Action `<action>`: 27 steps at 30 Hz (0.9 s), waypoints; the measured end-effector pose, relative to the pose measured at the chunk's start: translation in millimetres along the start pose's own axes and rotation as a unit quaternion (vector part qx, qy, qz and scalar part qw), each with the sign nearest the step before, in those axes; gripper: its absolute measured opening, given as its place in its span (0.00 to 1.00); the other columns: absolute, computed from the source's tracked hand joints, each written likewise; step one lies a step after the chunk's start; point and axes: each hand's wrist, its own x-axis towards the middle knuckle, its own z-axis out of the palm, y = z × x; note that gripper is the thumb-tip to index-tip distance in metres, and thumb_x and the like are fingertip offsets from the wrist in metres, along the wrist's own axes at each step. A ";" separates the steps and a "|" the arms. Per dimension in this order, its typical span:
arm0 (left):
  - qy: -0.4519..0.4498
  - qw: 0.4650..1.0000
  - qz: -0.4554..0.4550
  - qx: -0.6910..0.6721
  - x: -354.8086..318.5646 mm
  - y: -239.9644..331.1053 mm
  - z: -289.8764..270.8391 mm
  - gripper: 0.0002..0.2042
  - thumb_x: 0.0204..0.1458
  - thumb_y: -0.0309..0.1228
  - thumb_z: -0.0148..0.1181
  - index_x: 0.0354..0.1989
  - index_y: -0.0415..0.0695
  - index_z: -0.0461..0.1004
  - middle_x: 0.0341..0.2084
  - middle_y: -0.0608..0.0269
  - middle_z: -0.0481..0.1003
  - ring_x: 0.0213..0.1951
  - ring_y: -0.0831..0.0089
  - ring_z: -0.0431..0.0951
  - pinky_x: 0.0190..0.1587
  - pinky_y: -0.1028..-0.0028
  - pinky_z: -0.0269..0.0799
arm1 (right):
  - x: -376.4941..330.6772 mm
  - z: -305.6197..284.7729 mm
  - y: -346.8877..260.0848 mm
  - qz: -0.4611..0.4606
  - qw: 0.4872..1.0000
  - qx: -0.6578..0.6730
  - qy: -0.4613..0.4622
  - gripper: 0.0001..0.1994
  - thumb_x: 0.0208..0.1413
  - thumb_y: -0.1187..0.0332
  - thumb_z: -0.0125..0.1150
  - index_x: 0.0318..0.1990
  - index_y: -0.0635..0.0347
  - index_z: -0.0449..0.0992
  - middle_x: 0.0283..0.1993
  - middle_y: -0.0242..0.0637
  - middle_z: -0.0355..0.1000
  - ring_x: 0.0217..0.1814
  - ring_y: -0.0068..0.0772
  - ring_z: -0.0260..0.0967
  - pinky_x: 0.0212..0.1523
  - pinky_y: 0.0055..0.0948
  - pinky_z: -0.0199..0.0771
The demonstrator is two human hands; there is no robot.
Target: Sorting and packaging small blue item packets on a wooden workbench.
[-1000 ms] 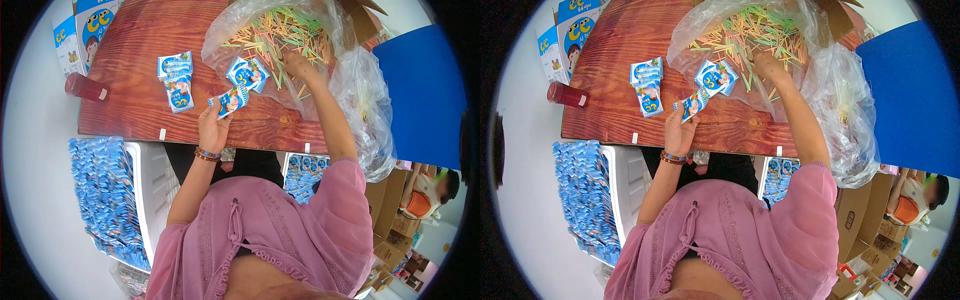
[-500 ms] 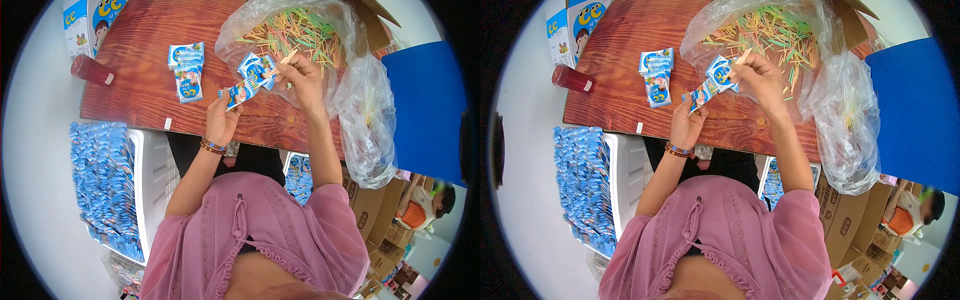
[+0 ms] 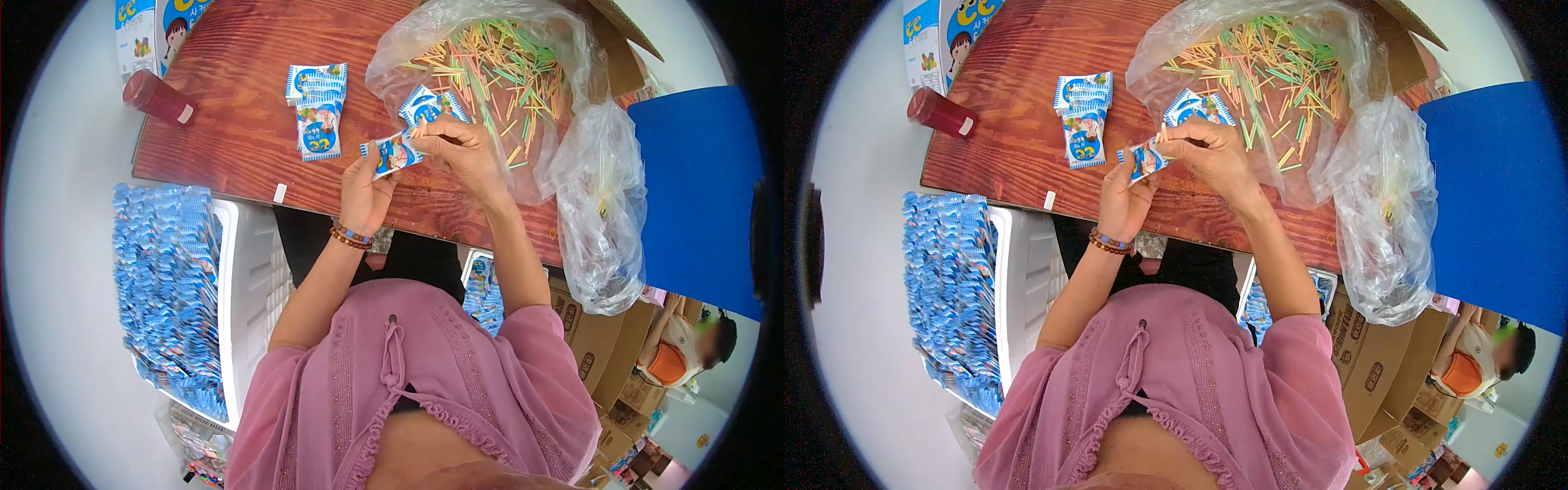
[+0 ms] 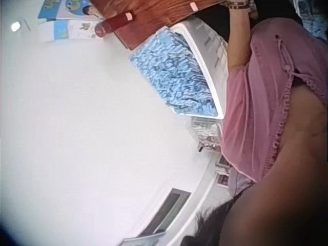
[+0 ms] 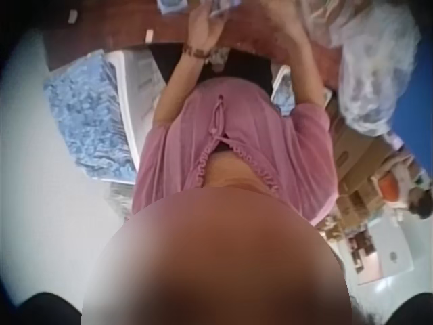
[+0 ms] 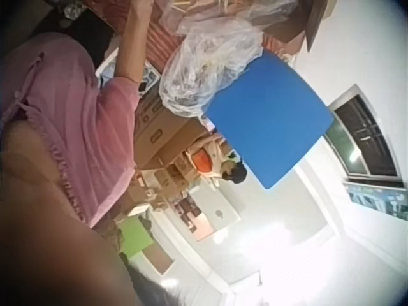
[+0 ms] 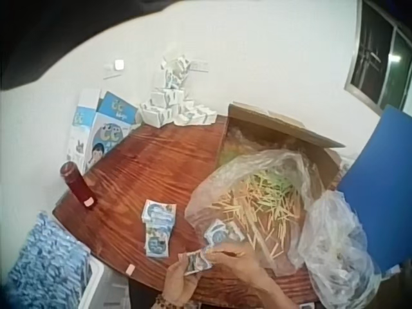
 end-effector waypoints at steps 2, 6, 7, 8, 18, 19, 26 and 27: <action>-0.022 1.000 0.008 0.005 1.0 0.0 -4.0 0.11 0.61 0.36 0.51 0.39 0.40 0.74 0.36 0.64 0.77 0.38 0.78 0.76 0.35 0.79 0.71 | 2.0 -2.2 -4.6 0.037 0.999 0.002 0.000 0.07 0.52 0.74 0.63 0.38 0.63 0.79 0.34 0.28 0.74 0.32 0.14 0.68 0.29 0.15 0.65; -0.010 1.000 0.004 -0.002 2.6 0.6 -4.8 0.11 0.61 0.36 0.51 0.40 0.40 0.74 0.37 0.64 0.77 0.38 0.78 0.76 0.35 0.78 0.71 | 6.0 -11.7 5.9 0.056 0.998 0.043 0.005 0.09 0.53 0.72 0.63 0.41 0.63 0.79 0.37 0.31 0.75 0.37 0.17 0.72 0.34 0.18 0.72; -0.027 1.000 0.005 0.000 4.5 -0.6 -7.2 0.12 0.61 0.36 0.51 0.41 0.40 0.73 0.38 0.64 0.77 0.39 0.78 0.76 0.37 0.78 0.71 | 5.8 -13.9 6.8 0.055 0.998 0.042 0.005 0.09 0.53 0.72 0.63 0.41 0.63 0.79 0.37 0.31 0.75 0.37 0.17 0.72 0.34 0.18 0.72; -0.043 0.999 0.005 0.001 4.7 0.6 -5.9 0.12 0.61 0.37 0.50 0.43 0.41 0.73 0.40 0.64 0.76 0.40 0.78 0.75 0.39 0.78 0.71 | 5.9 -14.8 8.3 0.053 0.997 0.056 0.008 0.08 0.53 0.72 0.62 0.40 0.64 0.79 0.37 0.31 0.76 0.38 0.18 0.72 0.34 0.18 0.73; -0.032 0.999 0.022 -0.013 4.3 -0.2 -2.5 0.13 0.61 0.36 0.50 0.44 0.39 0.71 0.44 0.60 0.76 0.47 0.71 0.76 0.51 0.70 0.72 | 10.9 -3.8 -17.7 0.074 0.997 0.036 -0.002 0.07 0.55 0.70 0.61 0.39 0.61 0.80 0.35 0.30 0.76 0.38 0.17 0.71 0.31 0.17 0.71; -0.045 0.998 0.018 -0.027 4.4 0.1 -2.3 0.13 0.61 0.36 0.51 0.45 0.39 0.71 0.44 0.60 0.76 0.47 0.71 0.76 0.51 0.70 0.72 | 12.2 -4.2 -12.5 0.073 0.997 0.035 -0.003 0.07 0.55 0.70 0.61 0.39 0.61 0.80 0.35 0.30 0.76 0.38 0.17 0.71 0.31 0.17 0.71; -0.042 0.996 0.005 -0.073 5.0 4.6 -11.8 0.13 0.60 0.35 0.52 0.46 0.40 0.71 0.45 0.61 0.75 0.48 0.70 0.75 0.50 0.69 0.72 | 7.8 -22.9 -3.6 0.060 0.998 -0.007 0.006 0.13 0.55 0.74 0.59 0.48 0.60 0.76 0.38 0.29 0.76 0.39 0.18 0.71 0.41 0.20 0.71; -0.043 0.996 0.004 -0.073 5.0 5.8 -11.8 0.13 0.60 0.35 0.52 0.46 0.40 0.71 0.45 0.61 0.75 0.48 0.70 0.75 0.50 0.69 0.72 | 7.6 -37.4 -3.8 0.080 0.995 -0.014 0.056 0.14 0.54 0.75 0.58 0.49 0.60 0.76 0.38 0.29 0.76 0.39 0.18 0.72 0.41 0.20 0.71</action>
